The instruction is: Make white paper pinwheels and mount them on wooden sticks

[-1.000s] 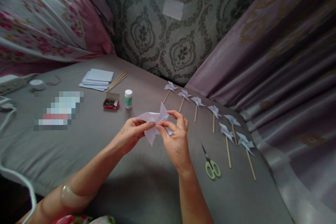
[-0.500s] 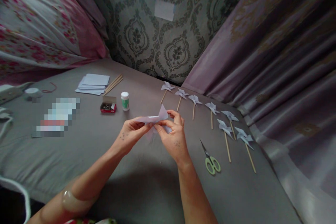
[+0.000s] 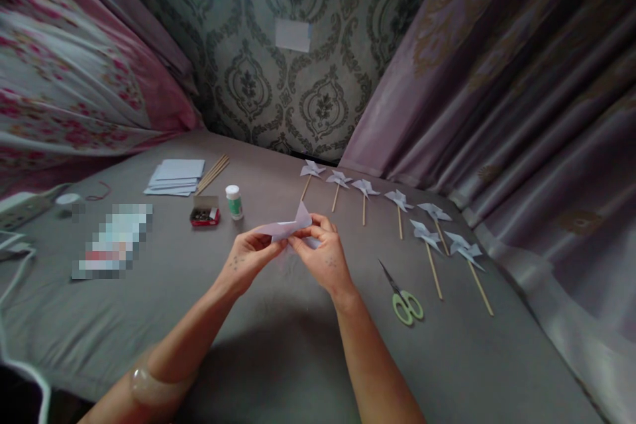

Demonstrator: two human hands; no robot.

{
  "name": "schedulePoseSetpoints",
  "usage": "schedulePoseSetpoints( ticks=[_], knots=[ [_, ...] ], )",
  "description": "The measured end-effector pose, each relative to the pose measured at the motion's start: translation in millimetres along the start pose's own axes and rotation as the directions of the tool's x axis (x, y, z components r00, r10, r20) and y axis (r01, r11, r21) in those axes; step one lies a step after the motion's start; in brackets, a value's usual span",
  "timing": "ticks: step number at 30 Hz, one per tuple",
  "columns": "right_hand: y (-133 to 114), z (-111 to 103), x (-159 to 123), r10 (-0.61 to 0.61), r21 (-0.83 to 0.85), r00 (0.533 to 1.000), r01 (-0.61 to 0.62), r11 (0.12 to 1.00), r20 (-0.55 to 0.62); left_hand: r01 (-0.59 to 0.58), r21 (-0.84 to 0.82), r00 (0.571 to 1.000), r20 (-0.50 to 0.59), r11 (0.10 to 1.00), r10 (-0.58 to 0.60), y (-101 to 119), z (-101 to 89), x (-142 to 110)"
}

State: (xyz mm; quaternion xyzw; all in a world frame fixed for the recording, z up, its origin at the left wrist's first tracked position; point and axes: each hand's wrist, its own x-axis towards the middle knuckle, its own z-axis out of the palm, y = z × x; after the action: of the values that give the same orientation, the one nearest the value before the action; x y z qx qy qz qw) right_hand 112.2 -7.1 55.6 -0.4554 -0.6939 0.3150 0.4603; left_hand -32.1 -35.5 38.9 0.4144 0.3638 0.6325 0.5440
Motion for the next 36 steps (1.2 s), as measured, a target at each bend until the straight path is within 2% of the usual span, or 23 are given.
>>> schedulePoseSetpoints(
  ticks=[11, 21, 24, 28, 32, 36],
  knots=[
    [6.1, 4.3, 2.0, 0.045, 0.066, 0.998, -0.048, 0.997, 0.041, 0.038, 0.03, 0.998, -0.042, 0.999, -0.037, -1.9, -1.2, 1.2],
    [4.2, 8.0, 2.6, 0.095, 0.149, 0.995, -0.097, 0.984, 0.022, 0.068, 0.049, 0.993, -0.104, 0.996, -0.063, -1.2, 1.9, 2.7],
    [6.0, 9.9, 1.9, 0.126, 0.156, 0.992, -0.122, 0.98, -0.019, 0.074, 0.05, 0.991, -0.115, 0.996, -0.068, -0.4, 2.6, 2.9],
    [9.9, 13.9, 2.1, 0.174, 0.259, 0.982, -0.151, 0.954, -0.069, 0.071, 0.035, 0.991, -0.115, 0.997, -0.066, -1.3, 2.0, 3.3],
    [12.6, 15.0, 4.1, 0.23, 0.33, 0.973, -0.212, 0.92, -0.016, 0.076, 0.048, 0.992, -0.102, 0.996, -0.071, -3.4, 0.4, 3.9],
    [19.5, 13.0, 5.1, 0.26, 0.371, 0.957, -0.29, 0.882, 0.13, 0.093, 0.077, 0.994, -0.068, 0.993, -0.088, -5.6, -0.5, 4.6]
  ],
)
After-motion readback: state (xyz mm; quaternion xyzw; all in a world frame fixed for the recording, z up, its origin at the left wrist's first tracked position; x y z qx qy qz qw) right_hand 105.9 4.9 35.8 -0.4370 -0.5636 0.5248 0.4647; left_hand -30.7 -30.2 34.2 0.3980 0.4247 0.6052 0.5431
